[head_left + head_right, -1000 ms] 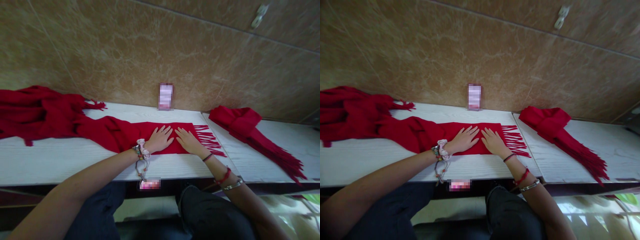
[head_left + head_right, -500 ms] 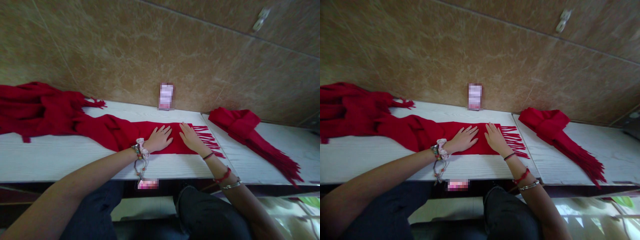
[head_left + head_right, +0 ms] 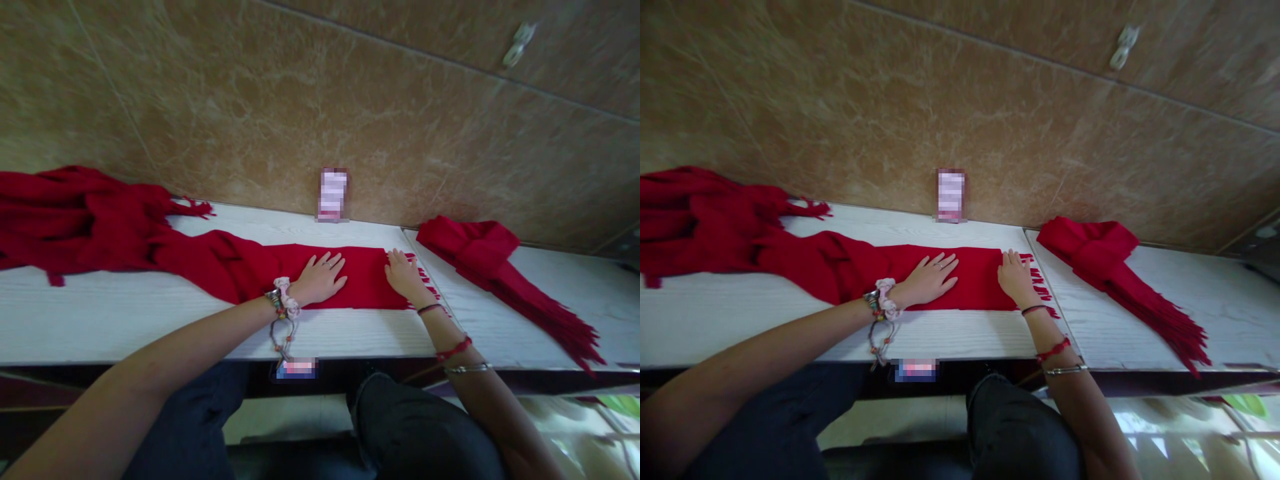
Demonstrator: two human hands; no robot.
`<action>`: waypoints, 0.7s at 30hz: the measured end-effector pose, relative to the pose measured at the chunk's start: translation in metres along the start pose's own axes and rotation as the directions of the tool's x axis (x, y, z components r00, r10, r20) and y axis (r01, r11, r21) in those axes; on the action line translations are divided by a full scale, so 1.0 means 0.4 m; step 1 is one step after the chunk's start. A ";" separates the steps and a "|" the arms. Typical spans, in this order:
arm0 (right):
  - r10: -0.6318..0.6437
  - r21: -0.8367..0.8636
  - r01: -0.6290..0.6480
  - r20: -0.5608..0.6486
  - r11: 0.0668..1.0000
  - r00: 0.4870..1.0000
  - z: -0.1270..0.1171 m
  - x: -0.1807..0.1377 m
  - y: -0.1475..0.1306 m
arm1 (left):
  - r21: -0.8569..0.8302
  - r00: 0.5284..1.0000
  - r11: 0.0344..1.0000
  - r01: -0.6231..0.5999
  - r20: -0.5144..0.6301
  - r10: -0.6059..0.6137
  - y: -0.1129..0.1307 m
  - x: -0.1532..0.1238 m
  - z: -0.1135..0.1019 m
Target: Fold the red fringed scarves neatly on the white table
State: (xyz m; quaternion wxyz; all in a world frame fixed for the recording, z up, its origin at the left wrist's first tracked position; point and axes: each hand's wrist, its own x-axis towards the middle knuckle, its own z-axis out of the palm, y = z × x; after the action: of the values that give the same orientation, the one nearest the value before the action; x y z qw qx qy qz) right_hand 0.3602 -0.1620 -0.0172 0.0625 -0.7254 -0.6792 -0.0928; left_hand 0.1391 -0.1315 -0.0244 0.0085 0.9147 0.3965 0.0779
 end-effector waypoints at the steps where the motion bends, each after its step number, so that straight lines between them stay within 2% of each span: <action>1: -0.013 0.014 0.014 -0.030 1.000 0.999 -0.005 0.003 -0.008 | 0.000 1.000 1.000 -0.002 -0.006 0.002 -0.001 0.000 0.002; 5: -0.182 0.124 0.189 -0.067 0.974 0.981 -0.019 0.014 -0.074 | 0.004 1.000 1.000 -0.005 -0.021 0.005 -0.002 0.001 0.005; 7: -0.256 0.147 0.256 -0.021 0.955 0.966 -0.019 0.013 -0.103 | 0.008 1.000 1.000 0.000 -0.016 0.000 -0.001 0.001 0.003; 9: -0.279 0.161 0.267 0.057 0.950 0.958 -0.012 0.010 -0.116 | 0.009 1.000 1.000 0.008 0.001 -0.008 0.000 0.001 -0.001; 11: -0.266 0.162 0.245 0.119 0.956 0.957 -0.002 0.007 -0.109 | 0.007 1.000 1.000 0.012 0.017 -0.012 0.001 0.000 -0.003; 13: -0.229 0.137 0.211 0.132 0.968 0.964 0.009 0.006 -0.085 | 0.004 1.000 1.000 0.012 0.021 -0.012 0.002 0.000 -0.003; 18: -0.013 0.011 0.012 0.095 1.000 0.995 0.023 0.008 0.002 | 0.000 1.000 1.000 0.014 0.008 -0.014 0.000 0.001 0.002; 21: 0.016 -0.033 -0.015 0.021 0.999 1.000 0.013 0.015 0.017 | 0.000 1.000 1.000 0.011 0.010 -0.011 -0.001 0.000 0.002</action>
State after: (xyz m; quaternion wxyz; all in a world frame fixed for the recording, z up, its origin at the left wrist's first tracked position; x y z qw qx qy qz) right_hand 0.3676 -0.1557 -0.0206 0.0441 -0.7325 -0.6725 -0.0960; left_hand 0.1391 -0.1311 -0.0253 0.0107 0.9129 0.4014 0.0735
